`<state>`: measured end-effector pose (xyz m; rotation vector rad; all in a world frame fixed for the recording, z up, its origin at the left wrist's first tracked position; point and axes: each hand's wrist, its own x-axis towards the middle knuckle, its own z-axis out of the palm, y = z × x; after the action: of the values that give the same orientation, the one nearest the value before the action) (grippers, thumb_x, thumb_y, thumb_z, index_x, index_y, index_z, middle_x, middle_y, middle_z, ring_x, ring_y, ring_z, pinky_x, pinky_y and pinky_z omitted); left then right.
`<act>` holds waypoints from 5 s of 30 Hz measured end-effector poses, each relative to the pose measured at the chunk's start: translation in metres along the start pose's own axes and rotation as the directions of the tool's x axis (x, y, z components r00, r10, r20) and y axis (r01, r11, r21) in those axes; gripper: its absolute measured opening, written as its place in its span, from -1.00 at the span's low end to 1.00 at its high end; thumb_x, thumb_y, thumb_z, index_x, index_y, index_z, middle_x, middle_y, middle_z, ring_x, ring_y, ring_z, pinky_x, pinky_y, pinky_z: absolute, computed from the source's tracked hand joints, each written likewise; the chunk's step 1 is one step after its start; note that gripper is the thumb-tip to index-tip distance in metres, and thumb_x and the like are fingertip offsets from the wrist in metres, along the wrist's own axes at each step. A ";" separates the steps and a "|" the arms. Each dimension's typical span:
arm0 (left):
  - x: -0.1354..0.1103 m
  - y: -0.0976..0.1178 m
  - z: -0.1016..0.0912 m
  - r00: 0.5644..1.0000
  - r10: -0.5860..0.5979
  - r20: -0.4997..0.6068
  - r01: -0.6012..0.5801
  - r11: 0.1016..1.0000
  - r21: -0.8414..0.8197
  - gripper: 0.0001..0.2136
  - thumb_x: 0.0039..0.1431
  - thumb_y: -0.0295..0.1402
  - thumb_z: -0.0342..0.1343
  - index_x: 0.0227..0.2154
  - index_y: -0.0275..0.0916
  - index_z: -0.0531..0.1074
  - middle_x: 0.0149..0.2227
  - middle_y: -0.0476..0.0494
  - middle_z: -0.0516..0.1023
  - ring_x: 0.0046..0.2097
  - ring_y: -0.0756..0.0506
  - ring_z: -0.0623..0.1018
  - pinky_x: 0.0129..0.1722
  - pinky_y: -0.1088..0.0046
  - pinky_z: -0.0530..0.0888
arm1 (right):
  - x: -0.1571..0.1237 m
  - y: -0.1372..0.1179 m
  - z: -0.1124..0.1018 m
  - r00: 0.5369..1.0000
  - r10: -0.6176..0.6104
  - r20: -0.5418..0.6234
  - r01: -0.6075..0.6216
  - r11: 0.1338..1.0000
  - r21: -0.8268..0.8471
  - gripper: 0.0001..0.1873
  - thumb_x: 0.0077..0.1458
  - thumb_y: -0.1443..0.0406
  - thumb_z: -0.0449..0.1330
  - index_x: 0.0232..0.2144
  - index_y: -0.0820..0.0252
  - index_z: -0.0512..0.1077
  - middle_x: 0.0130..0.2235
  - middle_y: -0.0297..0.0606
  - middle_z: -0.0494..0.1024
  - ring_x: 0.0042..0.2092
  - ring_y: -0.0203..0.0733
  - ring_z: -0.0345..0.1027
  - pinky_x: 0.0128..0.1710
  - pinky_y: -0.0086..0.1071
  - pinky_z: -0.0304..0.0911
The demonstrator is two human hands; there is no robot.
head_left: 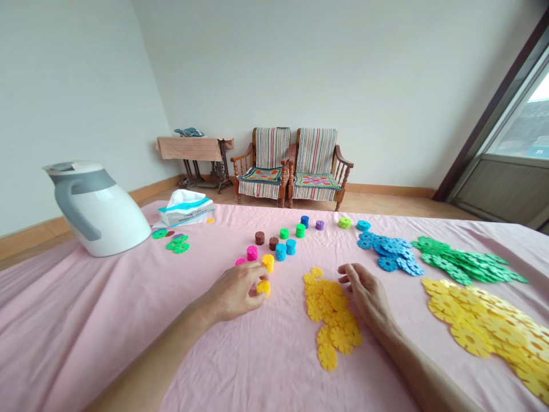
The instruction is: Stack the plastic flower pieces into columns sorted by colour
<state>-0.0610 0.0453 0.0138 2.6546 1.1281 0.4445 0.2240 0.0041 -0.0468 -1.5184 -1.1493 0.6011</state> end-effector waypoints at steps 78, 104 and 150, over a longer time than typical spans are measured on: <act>0.008 0.048 0.010 0.998 0.062 0.020 -0.056 0.975 -0.215 -0.89 0.03 -0.46 0.09 -0.34 -0.23 0.43 -0.30 -0.05 0.44 -0.41 0.02 0.43 -0.37 0.52 0.36 | 0.004 -0.012 -0.017 0.987 0.113 -0.114 -0.081 0.964 0.253 -0.47 -0.15 -0.13 0.15 -0.53 0.25 0.42 -0.60 -0.27 0.44 -0.59 -0.29 0.28 -0.59 -0.44 0.16; 0.031 0.088 0.048 0.982 0.133 0.131 -0.143 0.987 0.078 -0.90 -0.12 -0.40 0.08 -0.47 -0.22 0.29 -0.40 -0.08 0.43 -0.37 -0.08 0.44 -0.43 0.46 0.36 | 0.004 -0.017 -0.016 0.988 0.122 -0.094 -0.105 0.980 0.166 -0.51 -0.16 -0.10 0.13 -0.57 0.25 0.38 -0.56 -0.25 0.46 -0.58 -0.30 0.29 -0.60 -0.46 0.14; 0.003 0.014 -0.007 0.996 -0.075 -0.039 0.076 0.997 0.022 -0.82 -0.05 -0.47 0.06 -0.33 -0.18 0.40 -0.26 -0.04 0.45 -0.25 -0.07 0.43 -0.26 0.46 0.35 | 0.004 -0.020 -0.016 0.993 0.096 -0.068 -0.092 0.994 0.055 -0.54 -0.12 -0.06 0.10 -0.60 0.24 0.37 -0.58 -0.22 0.46 -0.58 -0.27 0.30 -0.61 -0.46 0.13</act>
<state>-0.0524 0.0392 0.0256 2.6235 1.2484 0.4719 0.2322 -0.0006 -0.0224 -1.5439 -1.0061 0.6313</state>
